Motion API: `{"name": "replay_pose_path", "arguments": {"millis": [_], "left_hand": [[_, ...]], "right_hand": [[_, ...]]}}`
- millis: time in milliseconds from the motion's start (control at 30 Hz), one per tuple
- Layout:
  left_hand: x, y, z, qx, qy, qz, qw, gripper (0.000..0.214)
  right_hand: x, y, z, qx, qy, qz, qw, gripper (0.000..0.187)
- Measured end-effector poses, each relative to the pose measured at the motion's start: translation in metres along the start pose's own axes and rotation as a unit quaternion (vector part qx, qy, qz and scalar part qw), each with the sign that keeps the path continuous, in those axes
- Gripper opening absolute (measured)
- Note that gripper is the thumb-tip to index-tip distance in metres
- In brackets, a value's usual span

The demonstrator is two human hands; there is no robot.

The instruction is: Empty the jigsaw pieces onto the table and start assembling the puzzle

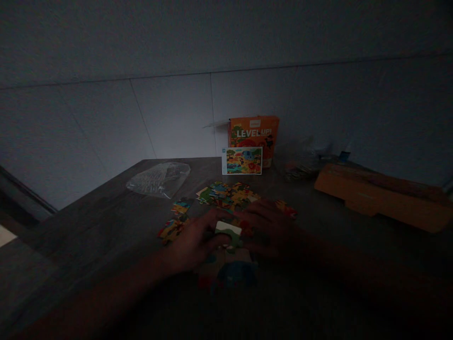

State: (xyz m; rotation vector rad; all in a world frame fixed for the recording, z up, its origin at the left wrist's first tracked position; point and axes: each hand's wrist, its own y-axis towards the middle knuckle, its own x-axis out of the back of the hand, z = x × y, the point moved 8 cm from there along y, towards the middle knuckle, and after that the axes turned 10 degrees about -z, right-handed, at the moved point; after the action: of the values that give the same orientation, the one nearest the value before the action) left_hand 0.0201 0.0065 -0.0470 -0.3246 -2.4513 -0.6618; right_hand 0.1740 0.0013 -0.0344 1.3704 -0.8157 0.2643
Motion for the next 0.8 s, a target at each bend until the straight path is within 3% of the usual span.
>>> {"name": "replay_pose_path", "arguments": {"millis": [133, 300, 500, 667, 800], "left_hand": [[-0.011, -0.003, -0.002, 0.020, -0.042, 0.037, 0.998, 0.027], [-0.007, 0.000, -0.004, 0.026, -0.078, 0.011, 0.997, 0.034], [-0.013, -0.002, -0.003, 0.031, -0.103, 0.032, 0.994, 0.037], [-0.012, -0.001, -0.002, 0.024, -0.049, 0.020, 0.998, 0.036], [-0.010, 0.000, -0.002, 0.033, -0.015, 0.019, 0.999, 0.038]], "right_hand": [[0.002, 0.003, 0.011, 0.041, 0.003, -0.004, 0.999, 0.048], [0.005, 0.006, 0.010, 0.045, -0.002, -0.017, 0.999, 0.042], [0.009, 0.009, 0.015, 0.060, -0.014, -0.027, 0.998, 0.032], [0.007, 0.008, 0.014, 0.028, 0.017, 0.018, 0.999, 0.042], [0.005, 0.007, 0.012, 0.028, 0.005, 0.018, 0.999, 0.039]]}}
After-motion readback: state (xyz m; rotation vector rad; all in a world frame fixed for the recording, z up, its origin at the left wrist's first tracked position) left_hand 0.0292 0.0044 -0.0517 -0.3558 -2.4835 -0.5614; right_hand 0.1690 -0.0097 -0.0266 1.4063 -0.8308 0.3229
